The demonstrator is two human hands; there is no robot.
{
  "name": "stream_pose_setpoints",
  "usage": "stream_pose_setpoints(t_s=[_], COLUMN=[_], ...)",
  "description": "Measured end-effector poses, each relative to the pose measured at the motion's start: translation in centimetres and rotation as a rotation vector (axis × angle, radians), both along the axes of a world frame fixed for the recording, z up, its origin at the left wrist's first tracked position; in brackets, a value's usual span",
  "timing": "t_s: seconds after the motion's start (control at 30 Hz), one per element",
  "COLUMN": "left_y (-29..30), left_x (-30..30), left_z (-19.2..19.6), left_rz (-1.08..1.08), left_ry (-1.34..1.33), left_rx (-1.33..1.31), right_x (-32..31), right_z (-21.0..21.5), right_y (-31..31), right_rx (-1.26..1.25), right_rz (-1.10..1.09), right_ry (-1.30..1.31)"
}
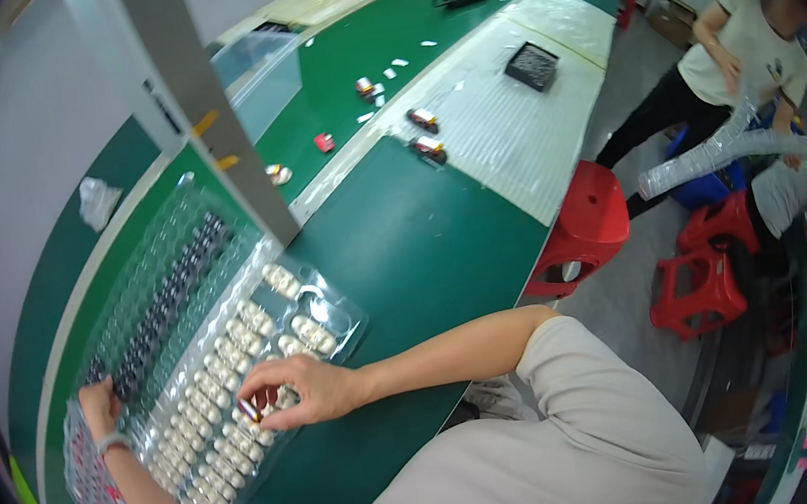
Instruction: The person inserts small batteries into black plastic electronic components at a factory assembly station. They pick up a component, insert a battery, and place the finished unit into a clear plastic tray. The process is repeated continuously for multiple units.
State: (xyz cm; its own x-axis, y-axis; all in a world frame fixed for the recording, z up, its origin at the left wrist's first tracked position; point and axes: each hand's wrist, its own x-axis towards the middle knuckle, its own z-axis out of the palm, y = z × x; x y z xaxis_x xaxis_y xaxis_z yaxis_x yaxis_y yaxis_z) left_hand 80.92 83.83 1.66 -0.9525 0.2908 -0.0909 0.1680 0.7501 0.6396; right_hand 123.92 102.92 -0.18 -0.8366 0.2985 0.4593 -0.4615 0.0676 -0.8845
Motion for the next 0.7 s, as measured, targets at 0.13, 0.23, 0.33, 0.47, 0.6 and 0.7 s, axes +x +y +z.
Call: stream_pose_setpoints(t_s=[0.13, 0.23, 0.33, 0.47, 0.6, 0.7], left_y=[-0.4, -1.4, -1.8, -3.2, 3.4, 3.2], left_x=[0.5, -0.1, 1.5, 4.6, 20.5, 29.3], left_z=[1.3, 1.0, 2.0, 3.7, 4.7, 3.8], left_rz=[0.066, 0.134, 0.075, -0.143, -0.238, -0.162], left_ry=[-0.224, -0.247, -0.277, -0.222, -0.353, -0.554], left_rx=[0.088, 0.106, 0.255, 0.679, 0.998, 1.161], right_x=[-0.1, -0.4, -0.4, -0.4, -0.1, 0.4], right_z=[-0.2, -0.7, -0.8, 0.1, 1.0, 2.5], right_y=[-0.5, -0.9, -0.8, -0.4, 0.8, 0.6], right_rx=[-0.059, -0.078, -0.092, -0.253, -0.622, -0.698], right_rz=[0.035, 0.042, 0.041, 0.131, 0.216, 0.176], right_ry=[0.001, -0.008, -0.008, -0.093, -0.195, -0.126])
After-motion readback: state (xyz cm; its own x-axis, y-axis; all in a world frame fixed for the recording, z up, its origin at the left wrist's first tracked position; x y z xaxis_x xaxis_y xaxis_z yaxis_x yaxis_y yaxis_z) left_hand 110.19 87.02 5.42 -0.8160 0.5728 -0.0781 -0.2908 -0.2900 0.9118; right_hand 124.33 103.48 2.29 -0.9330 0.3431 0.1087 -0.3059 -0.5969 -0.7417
